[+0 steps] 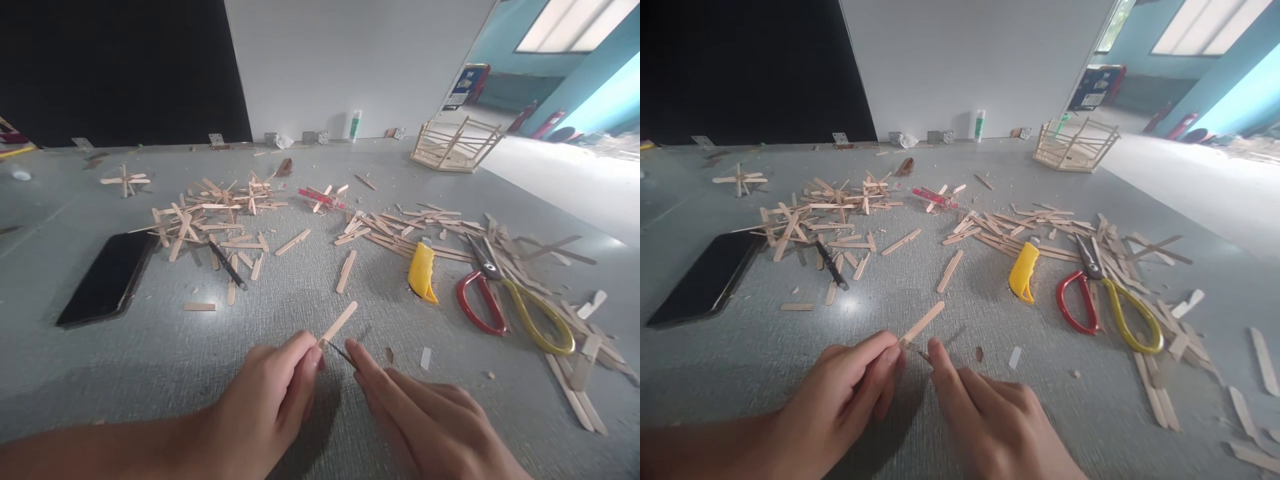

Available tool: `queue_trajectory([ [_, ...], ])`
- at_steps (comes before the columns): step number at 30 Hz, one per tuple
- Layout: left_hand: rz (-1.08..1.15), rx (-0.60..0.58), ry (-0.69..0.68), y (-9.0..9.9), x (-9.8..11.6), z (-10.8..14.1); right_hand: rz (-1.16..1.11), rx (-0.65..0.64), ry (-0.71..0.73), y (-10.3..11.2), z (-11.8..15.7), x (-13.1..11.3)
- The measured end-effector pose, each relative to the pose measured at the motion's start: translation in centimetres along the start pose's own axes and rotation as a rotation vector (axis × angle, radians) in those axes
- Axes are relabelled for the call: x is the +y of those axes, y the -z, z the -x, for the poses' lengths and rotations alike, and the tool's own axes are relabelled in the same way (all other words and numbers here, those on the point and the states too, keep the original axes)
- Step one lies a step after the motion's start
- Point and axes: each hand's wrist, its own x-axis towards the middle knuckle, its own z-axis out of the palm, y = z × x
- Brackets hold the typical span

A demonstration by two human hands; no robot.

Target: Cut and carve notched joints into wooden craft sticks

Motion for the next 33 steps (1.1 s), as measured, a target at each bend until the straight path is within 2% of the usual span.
queue_trajectory([
  [9, 0.017, 0.008, 0.003, -0.1, -0.1, 0.0, -0.057, 0.096, 0.021, -0.6, -1.0, 0.0],
  [14, 0.028, -0.008, -0.008, -0.1, -0.1, -0.2, -0.056, 0.079, -0.012, -1.1, -0.2, 0.0],
  [19, 0.022, -0.024, 0.003, 0.1, -0.2, 0.0, -0.07, 0.042, -0.052, -0.7, -0.2, 0.0],
  [23, 0.023, -0.032, 0.026, 0.1, -0.6, -0.3, -0.103, -0.081, -0.057, 0.1, -1.3, -0.1],
  [26, 0.012, -0.046, 0.05, 0.1, -0.7, -0.9, -0.097, -0.238, -0.152, 1.4, -3.1, -0.1],
  [29, -0.013, -0.077, 0.054, 0.3, -0.5, -1.4, -0.111, -0.491, -0.273, 3.5, -6.0, 0.6],
  [33, -0.032, -0.111, 0.095, 0.7, -0.2, -1.5, -0.16, -0.641, -0.284, 6.4, -11.1, 2.4],
])
